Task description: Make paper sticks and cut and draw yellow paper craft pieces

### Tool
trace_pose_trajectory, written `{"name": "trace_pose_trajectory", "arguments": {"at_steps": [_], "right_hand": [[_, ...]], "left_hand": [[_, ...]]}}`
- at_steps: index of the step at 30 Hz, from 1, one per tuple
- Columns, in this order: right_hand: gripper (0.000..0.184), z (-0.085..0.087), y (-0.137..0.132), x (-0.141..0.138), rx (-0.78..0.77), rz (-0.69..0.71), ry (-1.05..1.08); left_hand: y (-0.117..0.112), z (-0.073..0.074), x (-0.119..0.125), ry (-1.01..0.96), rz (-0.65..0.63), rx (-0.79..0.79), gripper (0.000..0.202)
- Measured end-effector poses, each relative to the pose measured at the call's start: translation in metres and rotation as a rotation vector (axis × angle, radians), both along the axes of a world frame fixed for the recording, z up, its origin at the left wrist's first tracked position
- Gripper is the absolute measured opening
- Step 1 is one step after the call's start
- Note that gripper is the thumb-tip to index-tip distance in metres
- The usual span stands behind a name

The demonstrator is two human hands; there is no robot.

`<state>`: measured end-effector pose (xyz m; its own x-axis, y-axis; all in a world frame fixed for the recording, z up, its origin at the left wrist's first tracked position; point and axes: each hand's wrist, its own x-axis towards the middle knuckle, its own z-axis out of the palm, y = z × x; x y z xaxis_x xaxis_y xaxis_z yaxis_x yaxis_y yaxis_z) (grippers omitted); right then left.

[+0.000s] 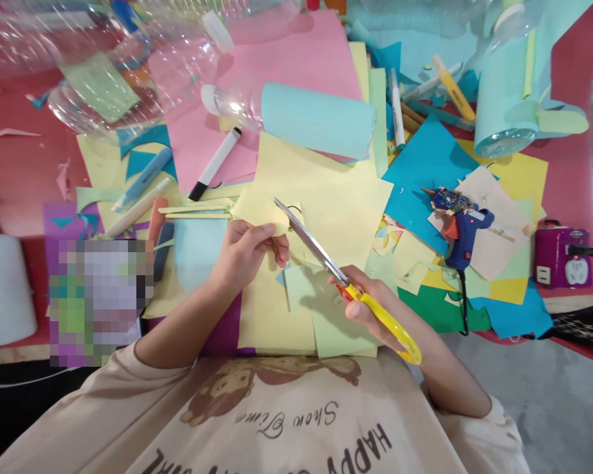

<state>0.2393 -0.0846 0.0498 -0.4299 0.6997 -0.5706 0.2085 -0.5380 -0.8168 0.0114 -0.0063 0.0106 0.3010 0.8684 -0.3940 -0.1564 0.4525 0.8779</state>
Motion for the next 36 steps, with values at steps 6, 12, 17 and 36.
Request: {"name": "trace_pose_trajectory", "arguments": {"at_steps": [6,12,17,36], "right_hand": [[0.070,0.001,-0.001,-0.001,-0.037,-0.056,0.019],[0.070,0.001,-0.001,-0.001,-0.036,-0.056,0.015],[0.070,0.001,-0.001,0.001,-0.027,-0.046,0.004],[0.070,0.002,-0.001,0.010,0.067,-0.258,0.095]], "left_hand": [[0.001,-0.003,0.000,-0.003,0.033,-0.020,0.031],[0.001,-0.003,0.000,0.039,0.025,-0.020,0.032],[0.001,-0.005,-0.001,0.019,0.044,-0.016,0.029],[0.018,0.003,-0.008,0.176,0.098,0.025,0.043]]}}
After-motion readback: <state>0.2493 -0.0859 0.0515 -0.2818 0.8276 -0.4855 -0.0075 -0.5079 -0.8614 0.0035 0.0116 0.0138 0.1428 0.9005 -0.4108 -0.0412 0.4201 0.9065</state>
